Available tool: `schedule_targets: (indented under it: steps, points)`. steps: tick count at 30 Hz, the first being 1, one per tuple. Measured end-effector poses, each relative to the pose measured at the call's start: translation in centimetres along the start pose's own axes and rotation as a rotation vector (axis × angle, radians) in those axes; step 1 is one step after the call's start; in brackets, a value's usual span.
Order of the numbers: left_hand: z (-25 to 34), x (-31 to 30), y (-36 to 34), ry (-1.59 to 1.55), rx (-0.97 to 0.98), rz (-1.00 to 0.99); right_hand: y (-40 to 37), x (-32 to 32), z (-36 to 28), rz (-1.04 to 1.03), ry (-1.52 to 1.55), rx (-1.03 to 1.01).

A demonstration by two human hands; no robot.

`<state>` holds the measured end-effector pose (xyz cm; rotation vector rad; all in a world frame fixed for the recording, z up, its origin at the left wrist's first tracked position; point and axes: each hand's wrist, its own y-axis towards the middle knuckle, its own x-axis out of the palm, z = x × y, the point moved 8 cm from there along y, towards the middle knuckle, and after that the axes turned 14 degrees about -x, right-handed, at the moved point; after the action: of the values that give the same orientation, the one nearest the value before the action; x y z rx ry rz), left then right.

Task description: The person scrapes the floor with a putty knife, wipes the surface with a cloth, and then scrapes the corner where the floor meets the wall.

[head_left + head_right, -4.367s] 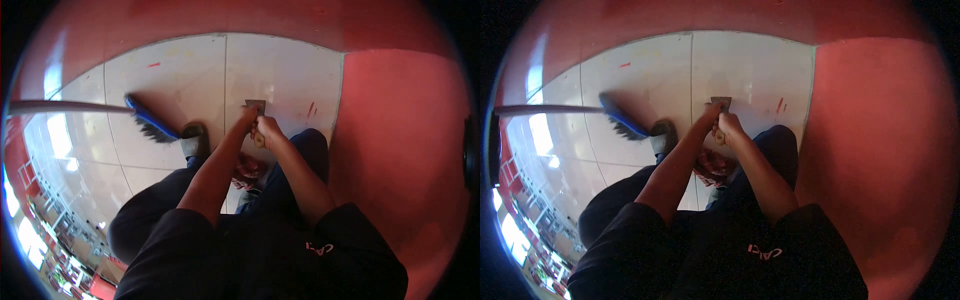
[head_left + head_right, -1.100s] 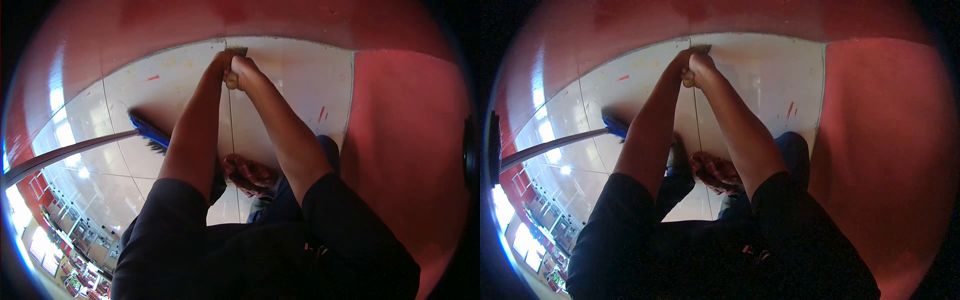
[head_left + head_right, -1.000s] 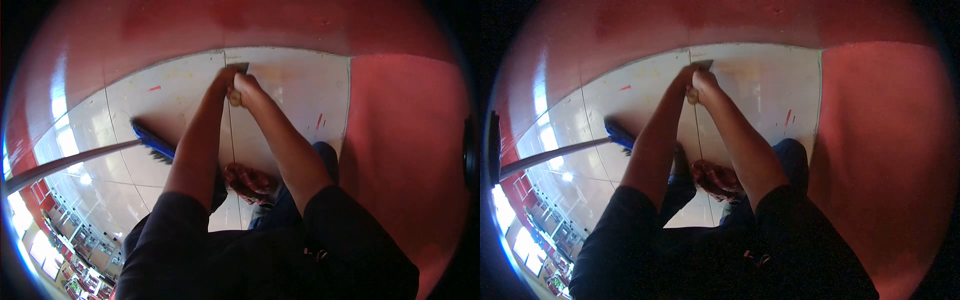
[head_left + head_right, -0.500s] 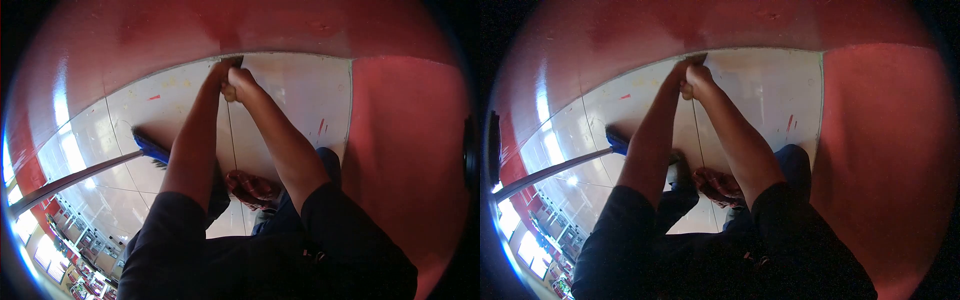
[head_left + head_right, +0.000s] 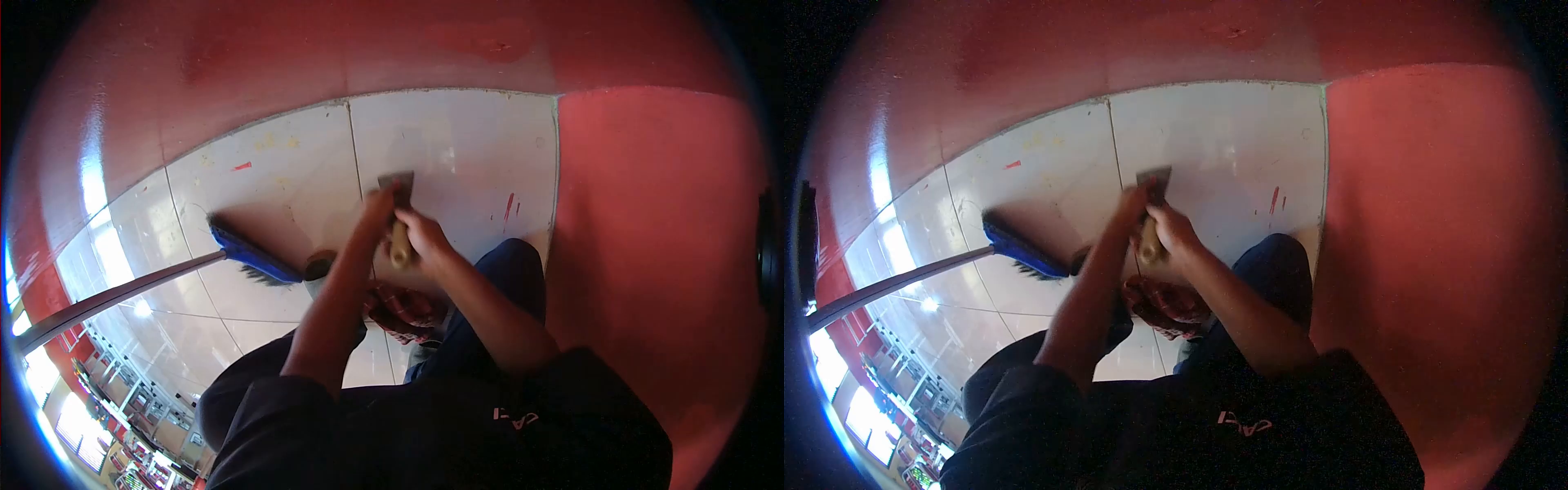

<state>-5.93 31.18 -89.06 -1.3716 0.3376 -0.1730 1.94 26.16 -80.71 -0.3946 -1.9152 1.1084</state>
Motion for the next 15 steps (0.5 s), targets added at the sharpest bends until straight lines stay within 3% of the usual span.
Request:
schedule_targets:
  steps: [1,2,3,6,7,8,9,10,11,13,14,15]
  points:
    - [-3.4,0.8,-1.3,-0.136,-0.168,0.07,-2.7,-1.0,1.1,0.075,0.175,0.081]
    - [-7.4,2.6,0.0,-0.268,-0.267,0.003,-4.1,-3.3,2.7,0.056,0.11,0.082]
    - [-10.9,3.4,2.5,-0.231,-0.233,0.026,-4.8,-5.5,4.2,0.038,0.043,0.079]
    - [-11.9,4.1,2.8,0.125,-0.188,0.23,-5.2,-7.7,4.9,0.13,-0.081,0.015]
    - [-11.2,3.9,5.9,0.134,-0.08,0.187,-3.3,-8.1,4.4,0.289,-0.168,-0.09]
    - [-9.5,3.3,10.0,0.141,0.023,0.149,-1.7,-6.3,2.8,0.23,-0.182,-0.07]
    - [-5.1,2.1,10.4,0.041,-0.017,0.271,0.6,-4.2,0.8,0.161,-0.194,-0.058]
    - [1.0,1.1,7.1,0.031,0.011,0.229,3.8,-2.3,-0.5,0.061,-0.126,-0.115]
    - [5.0,-0.9,9.6,0.034,0.145,0.375,6.8,-1.0,-1.8,0.08,-0.095,-0.107]
    - [12.3,-1.1,4.7,0.083,0.107,0.27,9.3,2.8,-5.1,0.017,-0.004,-0.145]
    - [12.2,-1.1,3.4,-0.004,-0.061,0.178,9.0,4.0,-5.9,0.051,-0.019,-0.134]
    - [11.6,-1.0,5.4,0.247,0.101,0.155,8.3,3.6,-5.6,0.071,-0.068,-0.176]
